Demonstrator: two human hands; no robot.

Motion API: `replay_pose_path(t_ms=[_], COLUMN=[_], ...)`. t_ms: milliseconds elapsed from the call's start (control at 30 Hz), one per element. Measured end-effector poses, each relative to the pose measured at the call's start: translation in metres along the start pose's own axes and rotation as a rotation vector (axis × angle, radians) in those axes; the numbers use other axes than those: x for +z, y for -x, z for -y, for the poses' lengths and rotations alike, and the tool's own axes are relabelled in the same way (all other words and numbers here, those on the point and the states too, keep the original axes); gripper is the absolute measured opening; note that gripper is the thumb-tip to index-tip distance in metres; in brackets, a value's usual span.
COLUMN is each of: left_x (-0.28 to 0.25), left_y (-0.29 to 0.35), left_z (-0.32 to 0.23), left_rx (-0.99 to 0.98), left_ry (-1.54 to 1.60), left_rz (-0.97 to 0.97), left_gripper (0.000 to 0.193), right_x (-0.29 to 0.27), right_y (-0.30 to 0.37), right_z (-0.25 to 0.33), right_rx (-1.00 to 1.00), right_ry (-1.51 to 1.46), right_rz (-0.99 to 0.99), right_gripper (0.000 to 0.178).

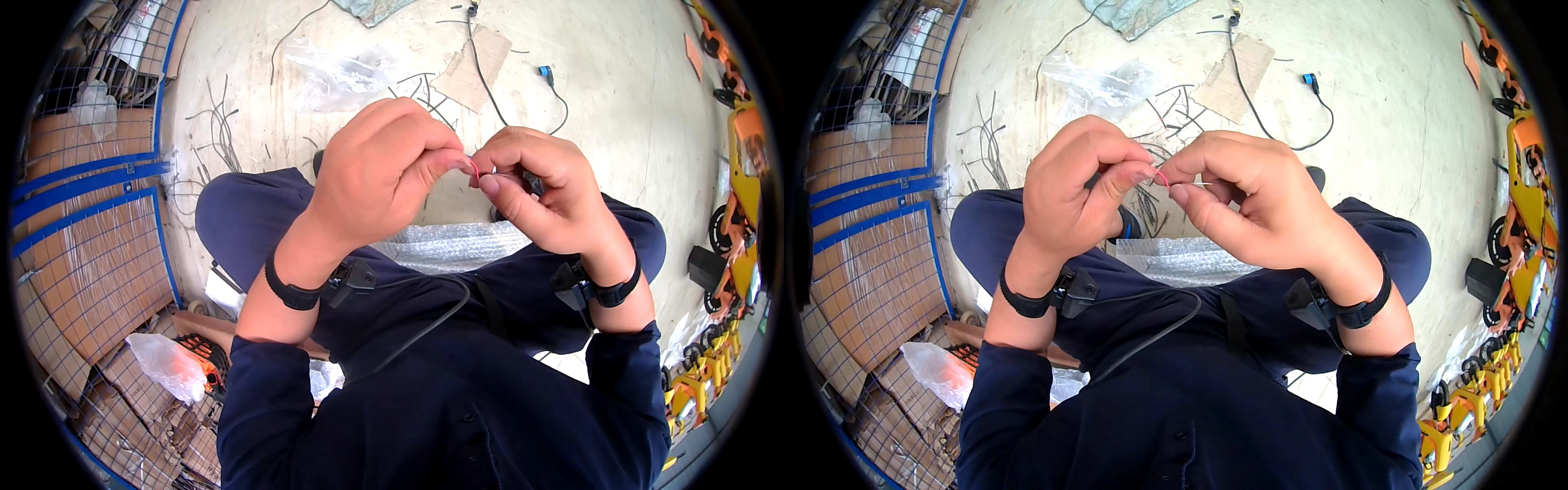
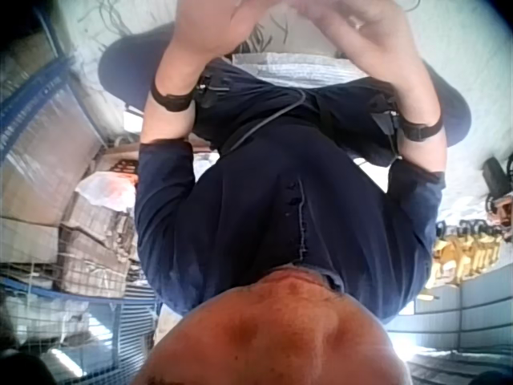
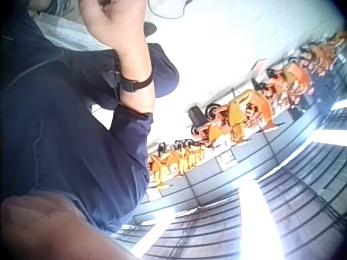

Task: The person sits on the floor and uses scissors to trim a white connector or tape, then handles red and black wires by hand to align or join them.

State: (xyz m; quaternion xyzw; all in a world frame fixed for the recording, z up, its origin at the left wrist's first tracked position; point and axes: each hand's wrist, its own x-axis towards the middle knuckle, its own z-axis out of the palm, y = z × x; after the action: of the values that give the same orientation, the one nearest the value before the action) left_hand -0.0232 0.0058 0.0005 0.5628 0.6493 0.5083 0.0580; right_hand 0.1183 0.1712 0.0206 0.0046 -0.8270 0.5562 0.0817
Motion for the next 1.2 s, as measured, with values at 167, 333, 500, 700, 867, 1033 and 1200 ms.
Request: replay_pose_path(t_ms=[167,333,500,700,867,1033,1200], left_x=[0.004,-0.002,0.009,0.008,0.010,0.016,0.018], left_y=[0.001,-0.003,-0.001,-0.002,-0.002,0.000,0.003], left_z=[-0.001,-0.008,-0.009,-0.010,-0.012,-0.012,-0.009], left_rx=[-0.051,0.205,0.209,0.213,0.184,0.180,0.158], left_ry=[-0.033,-0.411,-0.351,-0.400,-0.360,-0.323,-0.306], left_rz=[-0.080,-0.185,-0.015,0.024,-0.012,-0.087,-0.043], left_gripper=[0.013,0.025,0.028,0.024,0.021,0.021,0.018], right_x=[0.008,0.013,0.013,0.011,0.008,-0.002,-0.003], right_y=[-0.001,0.003,0.004,0.003,0.003,-0.004,-0.003], right_z=[-0.002,-0.002,0.000,0.001,0.001,0.017,0.010], right_rx=[-0.005,0.185,0.216,0.186,0.246,0.441,0.585], right_ry=[0.109,-0.097,-0.153,-0.147,-0.296,-0.330,-0.438], right_rz=[-0.102,-0.166,-0.124,-0.054,-0.056,0.017,0.051], right_gripper=[0.006,0.007,0.009,0.011,0.014,0.016,0.016])
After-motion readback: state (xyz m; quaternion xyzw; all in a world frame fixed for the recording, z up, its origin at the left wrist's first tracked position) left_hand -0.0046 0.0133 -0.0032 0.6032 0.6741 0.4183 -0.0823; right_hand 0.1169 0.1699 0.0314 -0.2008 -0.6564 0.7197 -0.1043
